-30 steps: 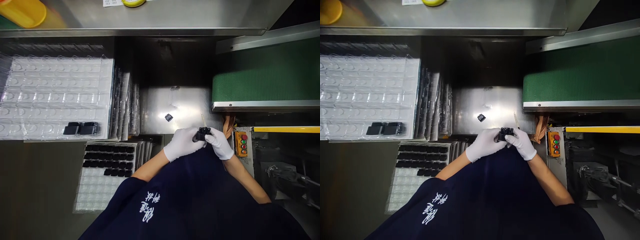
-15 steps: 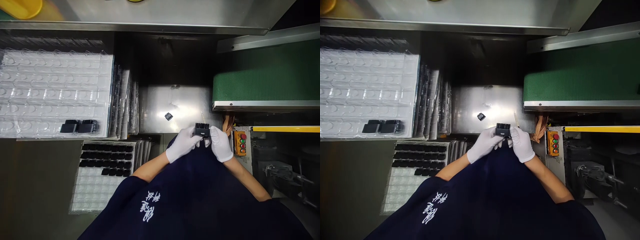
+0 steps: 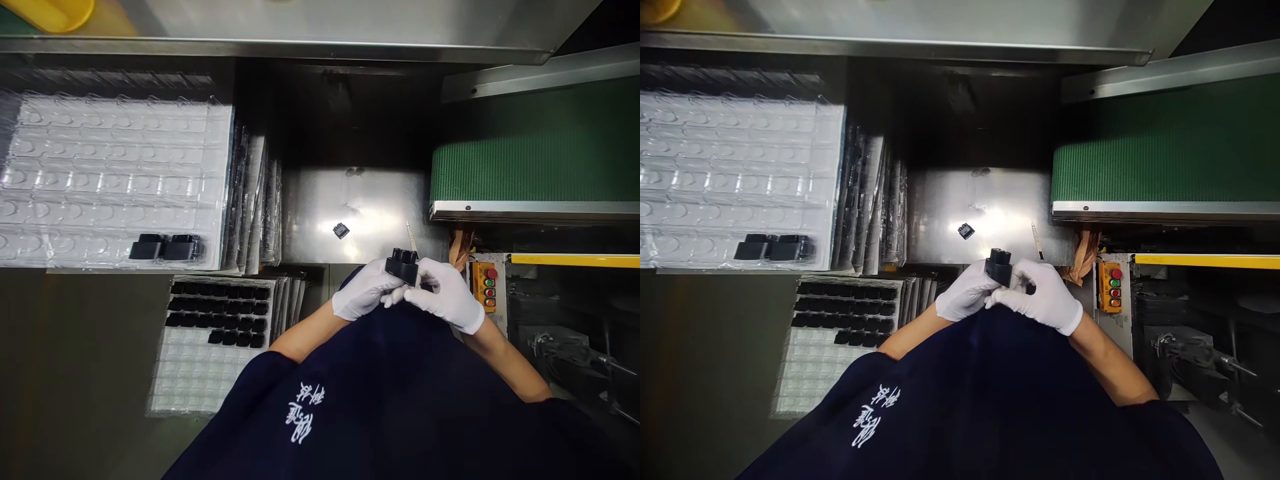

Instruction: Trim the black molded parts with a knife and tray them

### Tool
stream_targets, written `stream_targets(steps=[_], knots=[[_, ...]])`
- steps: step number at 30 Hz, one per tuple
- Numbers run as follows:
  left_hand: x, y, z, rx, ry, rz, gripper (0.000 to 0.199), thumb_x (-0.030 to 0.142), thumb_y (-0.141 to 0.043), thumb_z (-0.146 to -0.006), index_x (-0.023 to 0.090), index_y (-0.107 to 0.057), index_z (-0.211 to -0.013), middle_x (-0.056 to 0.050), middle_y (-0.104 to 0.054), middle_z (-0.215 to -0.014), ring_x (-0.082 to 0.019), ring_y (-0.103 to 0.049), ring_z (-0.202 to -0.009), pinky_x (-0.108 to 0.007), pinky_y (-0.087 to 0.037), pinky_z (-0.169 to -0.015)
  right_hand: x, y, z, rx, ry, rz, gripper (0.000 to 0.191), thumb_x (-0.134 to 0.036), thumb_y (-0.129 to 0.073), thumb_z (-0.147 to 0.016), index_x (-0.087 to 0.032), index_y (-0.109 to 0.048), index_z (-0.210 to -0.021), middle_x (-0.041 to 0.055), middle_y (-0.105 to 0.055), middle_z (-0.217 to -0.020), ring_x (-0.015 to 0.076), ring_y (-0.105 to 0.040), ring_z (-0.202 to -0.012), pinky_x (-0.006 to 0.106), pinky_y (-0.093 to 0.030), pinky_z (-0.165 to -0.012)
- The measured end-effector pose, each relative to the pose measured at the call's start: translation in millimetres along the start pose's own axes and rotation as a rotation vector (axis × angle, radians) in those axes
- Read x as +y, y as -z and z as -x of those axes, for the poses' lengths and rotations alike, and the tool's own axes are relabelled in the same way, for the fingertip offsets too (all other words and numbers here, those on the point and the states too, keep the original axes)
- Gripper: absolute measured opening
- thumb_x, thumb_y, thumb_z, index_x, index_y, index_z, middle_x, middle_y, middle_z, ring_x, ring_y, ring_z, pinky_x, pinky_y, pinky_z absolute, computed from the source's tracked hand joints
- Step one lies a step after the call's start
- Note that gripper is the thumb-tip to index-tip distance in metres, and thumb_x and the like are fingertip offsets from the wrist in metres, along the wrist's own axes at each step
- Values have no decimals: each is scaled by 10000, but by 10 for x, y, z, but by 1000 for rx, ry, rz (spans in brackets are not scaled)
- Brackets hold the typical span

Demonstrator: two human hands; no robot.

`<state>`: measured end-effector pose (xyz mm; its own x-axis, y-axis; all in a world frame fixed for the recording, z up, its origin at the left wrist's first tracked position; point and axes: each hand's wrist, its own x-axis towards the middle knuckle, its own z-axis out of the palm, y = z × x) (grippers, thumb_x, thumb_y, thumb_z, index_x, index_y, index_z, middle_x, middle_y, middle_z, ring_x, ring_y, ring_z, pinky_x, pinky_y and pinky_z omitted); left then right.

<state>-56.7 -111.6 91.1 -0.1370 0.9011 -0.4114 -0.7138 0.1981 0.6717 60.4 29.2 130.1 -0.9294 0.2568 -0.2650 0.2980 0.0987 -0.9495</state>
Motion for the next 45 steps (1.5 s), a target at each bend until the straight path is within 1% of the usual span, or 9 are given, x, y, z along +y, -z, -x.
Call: stream_targets(steps=[7, 13, 23, 26, 30, 34, 37, 41, 45], knots=[[-111, 73, -86, -256, -12, 273, 453, 507, -784, -813, 179, -545, -610, 30, -421, -439, -96, -363, -383, -280, -300, -473, -104, -43, 14, 5, 35, -42, 341, -436, -667, -925, -217, -562, -685, -38, -556, -539, 116, -495, -492, 261, -406, -522], [-137, 97, -115, -240, 27, 311, 498, 604, -847, -720, 186, -580, -671, 44, -401, -443, -101, -347, -362, -282, -297, -451, -111, -56, 14, 21, 56, 28, 312, -358, -660, -922, -213, -566, -662, -37, -561, -546, 107, -478, -490, 252, -395, -508], [-4, 64, -77, -205, -21, 219, 517, 590, -756, -807, 183, -530, -581, 34, -401, -440, -105, -379, -400, -302, -308, -502, -68, 47, -2, 35, 64, 109, 326, -411, -686, -922, -207, -612, -679, -13, -618, -615, 127, -542, -555, 266, -423, -554], [44, 24, -58, -123, -36, 112, 441, 515, -723, -836, 175, -548, -616, 18, -478, -476, -105, -424, -439, -289, -342, -519, -35, 69, -2, 83, 39, 103, 374, -498, -683, -923, -209, -617, -695, -6, -616, -620, 138, -549, -570, 278, -430, -562], [110, -46, -15, 111, -25, -111, 313, 430, -743, -814, 170, -588, -734, 26, -567, -552, -99, -488, -474, -235, -369, -482, 11, 77, -22, 152, -23, 72, 425, -613, -700, -892, -214, -640, -759, 4, -648, -633, 158, -596, -578, 289, -474, -563], [132, -89, 13, 162, -55, -211, 243, 388, -713, -803, 182, -585, -807, 42, -573, -585, -112, -519, -493, -230, -414, -470, 12, 76, -35, 142, -29, 56, 439, -633, -679, -907, -213, -678, -780, -9, -641, -609, 151, -609, -544, 277, -497, -534], [88, -67, 7, 208, -204, -430, 155, 302, -668, -822, 185, -575, -784, 33, -577, -619, -124, -538, -547, -247, -436, -526, 9, 79, -24, 176, 23, 91, 399, -605, -741, -876, -213, -760, -946, 13, -734, -771, 181, -693, -673, 290, -557, -609], [-13, 7, -33, 290, -678, -847, 256, 294, -620, -909, 189, -529, -694, 14, -580, -644, -127, -529, -595, -276, -433, -609, -3, 81, -2, 206, 237, 208, 401, -469, -887, -775, -249, -784, -1094, 25, -778, -957, 202, -734, -833, 315, -597, -760], [-69, 33, -70, 273, -893, -920, 229, 334, -595, -997, 200, -601, -811, -6, -654, -712, -139, -582, -613, -291, -466, -634, -18, 79, 12, 215, 433, 230, 387, -374, -888, -791, -269, -779, -1147, 29, -778, -979, 193, -732, -838, 321, -603, -782]])
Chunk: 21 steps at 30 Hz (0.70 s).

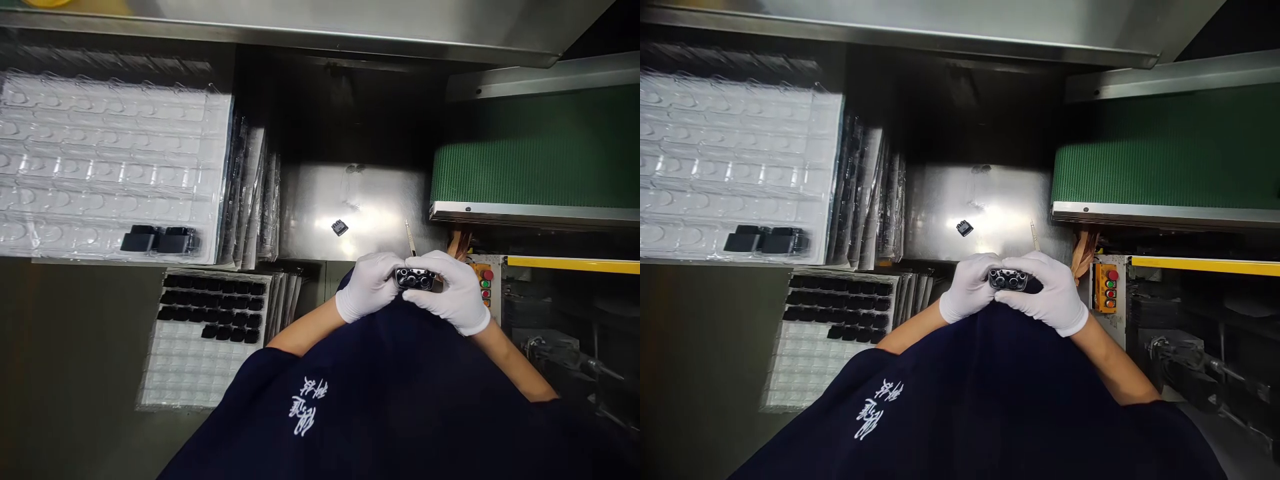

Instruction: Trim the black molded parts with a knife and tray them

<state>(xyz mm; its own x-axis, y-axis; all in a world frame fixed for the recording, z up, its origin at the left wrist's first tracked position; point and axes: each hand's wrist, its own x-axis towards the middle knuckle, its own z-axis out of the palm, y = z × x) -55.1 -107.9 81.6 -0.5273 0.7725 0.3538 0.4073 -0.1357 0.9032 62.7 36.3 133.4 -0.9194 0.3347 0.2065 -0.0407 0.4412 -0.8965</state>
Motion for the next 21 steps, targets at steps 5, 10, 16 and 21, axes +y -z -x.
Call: stream_targets(steps=[5, 10, 16, 21], knots=[[56, -17, -26, 83, -49, 87, 136, 265, -692, -963, 199, -640, -856, -10, -701, -742, -114, -598, -585, -254, -473, -587, 17, 39, 38, 14, 4, -37, 343, -340, -885, -772, -256, -778, -1088, 29, -790, -963, 207, -755, -827, 321, -622, -764], [151, 10, -51, 156, -44, 92, 109, 202, -800, -854, 179, -694, -851, 16, -679, -681, -90, -560, -528, -222, -440, -529, 37, 88, 113, -31, -129, -206, 340, -287, -868, -759, -239, -719, -1061, 26, -803, -1031, 225, -784, -904, 314, -645, -803], [245, 16, -87, 138, 255, 216, 145, 284, -787, -835, 181, -719, -761, 5, -669, -663, -105, -545, -542, -244, -429, -533, 102, 65, 158, 35, 47, -186, 447, -117, -802, -772, -264, -667, -1172, 51, -778, -1145, 240, -770, -1016, 367, -647, -875], [242, 91, -144, -46, 677, 578, 370, 489, -678, -944, 165, -751, -782, 39, -476, -520, -98, -402, -505, -265, -361, -540, 204, 145, 111, 94, 383, 267, 485, -67, -747, -761, -286, -673, -1187, 77, -742, -1165, 231, -729, -991, 376, -609, -807]])
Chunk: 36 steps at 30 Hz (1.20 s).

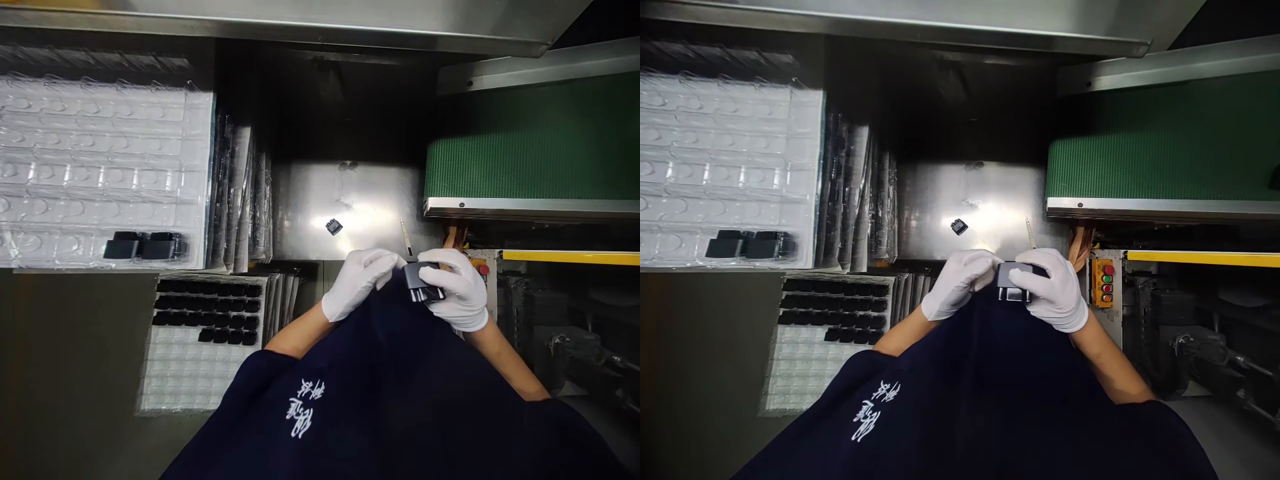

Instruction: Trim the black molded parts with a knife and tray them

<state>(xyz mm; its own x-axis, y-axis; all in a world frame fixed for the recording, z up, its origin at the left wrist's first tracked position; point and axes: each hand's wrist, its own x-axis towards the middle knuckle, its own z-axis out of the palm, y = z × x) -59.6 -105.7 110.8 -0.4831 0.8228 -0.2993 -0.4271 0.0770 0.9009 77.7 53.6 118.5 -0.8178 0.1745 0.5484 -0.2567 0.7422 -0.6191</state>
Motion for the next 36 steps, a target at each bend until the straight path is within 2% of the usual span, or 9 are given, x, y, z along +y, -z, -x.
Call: stream_targets(steps=[2, 5, 9, 12, 18, 22, 26, 31, 36], knots=[[4, 24, -17, -101, 119, 119, 368, 513, -740, -894, 160, -737, -790, 47, -449, -530, -87, -345, -500, -258, -299, -517, 29, -1, -24, -51, 73, 106, 449, -57, -728, -764, -301, -685, -1138, 51, -743, -1073, 213, -722, -925, 363, -597, -777], [6, 29, -30, -114, 226, 222, 357, 449, -839, -811, 157, -660, -713, 50, -445, -567, -65, -305, -496, -242, -229, -496, 31, -62, -36, -70, 84, 109, 498, -15, -671, -780, -326, -680, -1169, 30, -743, -1013, 207, -725, -922, 367, -607, -785], [30, 20, -22, -38, 224, 260, 437, 430, -855, -798, 161, -561, -618, 64, -382, -532, -51, -280, -472, -241, -190, -489, 7, -178, 53, 17, -77, -51, 633, 0, -629, -814, -327, -625, -1356, 40, -767, -1094, 219, -747, -1000, 386, -640, -836], [41, 35, -10, -8, 217, 256, 449, 464, -843, -810, 165, -565, -621, 68, -366, -511, -50, -268, -457, -247, -181, -484, -15, -231, 151, 85, -229, -51, 569, -34, -657, -838, -307, -669, -1337, 23, -785, -1089, 204, -769, -934, 341, -655, -809], [-76, 71, -30, -108, 160, 302, 438, 592, -736, -882, 185, -642, -751, 74, -362, -439, -82, -297, -426, -247, -268, -463, -112, -261, 133, 126, -404, -196, 467, -94, -694, -877, -303, -699, -1294, 21, -785, -1120, 207, -768, -953, 376, -659, -879], [-246, 87, -76, -171, 82, 222, 608, 760, -584, -905, 219, -524, -634, 63, -300, -419, -112, -353, -401, -296, -391, -457, -207, -269, -19, 94, -344, -217, 430, -109, -696, -870, -292, -702, -1259, 38, -786, -1082, 226, -763, -925, 400, -661, -831], [-336, 110, -96, -203, 47, 124, 732, 862, -483, -884, 238, -377, -515, 37, -273, -387, -128, -376, -374, -317, -404, -419, -241, -252, -138, 39, -242, -176, 522, -63, -667, -851, -311, -674, -1309, 31, -779, -1084, 216, -756, -914, 369, -646, -791], [-238, 97, -91, -139, 132, 211, 609, 673, -665, -890, 224, -460, -533, 27, -391, -401, -131, -393, -393, -310, -374, -426, -126, -151, -215, -140, -77, -137, 709, -13, -564, -812, -336, -574, -1444, 19, -754, -1009, 196, -726, -865, 331, -609, -721], [-206, 2, -98, -138, 198, 281, 502, 596, -726, -874, 209, -537, -618, 49, -427, -404, -105, -361, -404, -285, -316, -468, 19, -36, -141, -212, -68, 0, 421, -87, -634, -829, -305, -683, -1185, 31, -721, -972, 211, -702, -892, 355, -589, -743]])
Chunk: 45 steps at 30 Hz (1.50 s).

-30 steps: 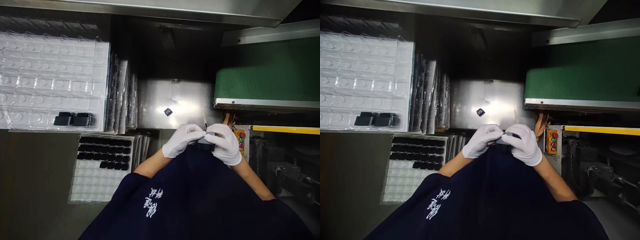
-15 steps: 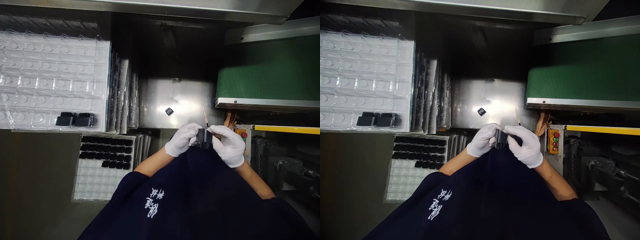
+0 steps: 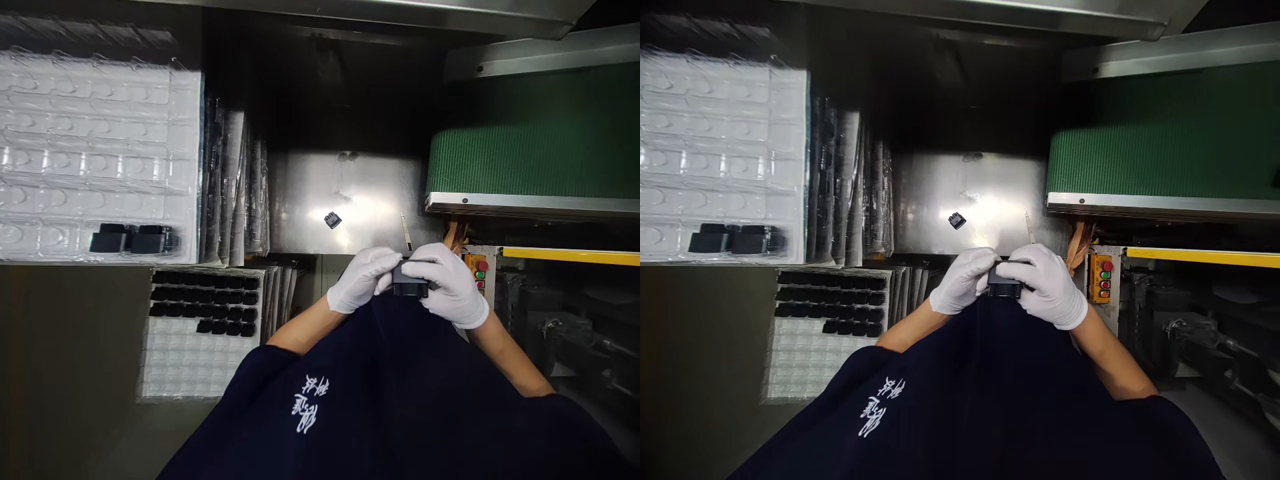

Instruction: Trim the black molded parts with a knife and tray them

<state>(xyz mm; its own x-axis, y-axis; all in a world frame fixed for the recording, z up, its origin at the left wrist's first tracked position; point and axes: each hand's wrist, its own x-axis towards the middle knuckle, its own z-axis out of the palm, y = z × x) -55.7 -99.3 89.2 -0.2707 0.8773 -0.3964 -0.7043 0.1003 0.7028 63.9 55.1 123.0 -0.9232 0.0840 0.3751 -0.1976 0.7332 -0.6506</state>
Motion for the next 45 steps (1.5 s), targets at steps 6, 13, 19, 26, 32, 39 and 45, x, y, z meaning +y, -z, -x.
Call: stream_targets(steps=[6, 13, 19, 26, 32, 39, 45], knots=[[-91, -215, -5, 131, 12, -28, 472, 551, -855, -756, 183, -566, -695, 79, -477, -464, -62, -351, -395, -228, -240, -433, 81, 26, 200, 156, -96, 0, 431, -188, -790, -769, -285, -665, -1170, 56, -730, -1032, 242, -714, -935, 395, -602, -793], [-7, -539, -17, 350, -193, -230, 516, 579, -753, -865, 179, -576, -591, 48, -511, -443, -75, -425, -420, -243, -365, -477, 81, 84, 237, 150, -289, -191, 261, -259, -801, -780, -244, -689, -1014, 44, -752, -941, 207, -729, -813, 347, -607, -762], [-86, -485, -38, 489, -562, -380, 238, 415, -753, -919, 180, -716, -913, -10, -705, -811, -116, -632, -655, -271, -540, -654, 197, 205, 332, 22, -669, -723, 366, -363, -891, -713, -222, -702, -993, 36, -766, -957, 208, -724, -844, 345, -598, -788], [-60, -565, -59, -96, -616, -877, 951, 462, -980, -614, 228, -577, -1442, -178, -597, -1486, -395, -529, -1423, -586, -423, -1203, 385, 48, 417, -296, -644, -1631, 474, -549, -827, -641, -200, -683, -928, 39, -722, -739, 233, -683, -653, 390, -595, -663], [-161, -710, -14, -25, -591, -889, 752, 377, -958, -655, 234, -643, -1323, -140, -675, -1383, -370, -569, -1389, -569, -443, -1195, 465, -67, 556, -351, -482, -1342, 623, -782, -610, -750, -173, -724, -820, 93, -717, -686, 241, -685, -600, 392, -598, -606], [-221, -780, -1, 67, -567, -858, 670, 441, -959, -640, 226, -699, -1219, -142, -721, -1300, -372, -631, -1308, -551, -480, -1152, 606, -172, 734, -398, -544, -1402, 586, -748, -601, -712, -205, -716, -899, 104, -730, -716, 294, -701, -620, 465, -621, -605], [-329, -757, 15, 143, -576, -868, 669, 446, -926, -703, 228, -666, -1280, -137, -699, -1351, -338, -640, -1294, -515, -488, -1141, 680, -194, 730, -393, -625, -1442, 517, -647, -627, -722, -197, -719, -961, 102, -740, -782, 299, -712, -675, 480, -627, -683]])
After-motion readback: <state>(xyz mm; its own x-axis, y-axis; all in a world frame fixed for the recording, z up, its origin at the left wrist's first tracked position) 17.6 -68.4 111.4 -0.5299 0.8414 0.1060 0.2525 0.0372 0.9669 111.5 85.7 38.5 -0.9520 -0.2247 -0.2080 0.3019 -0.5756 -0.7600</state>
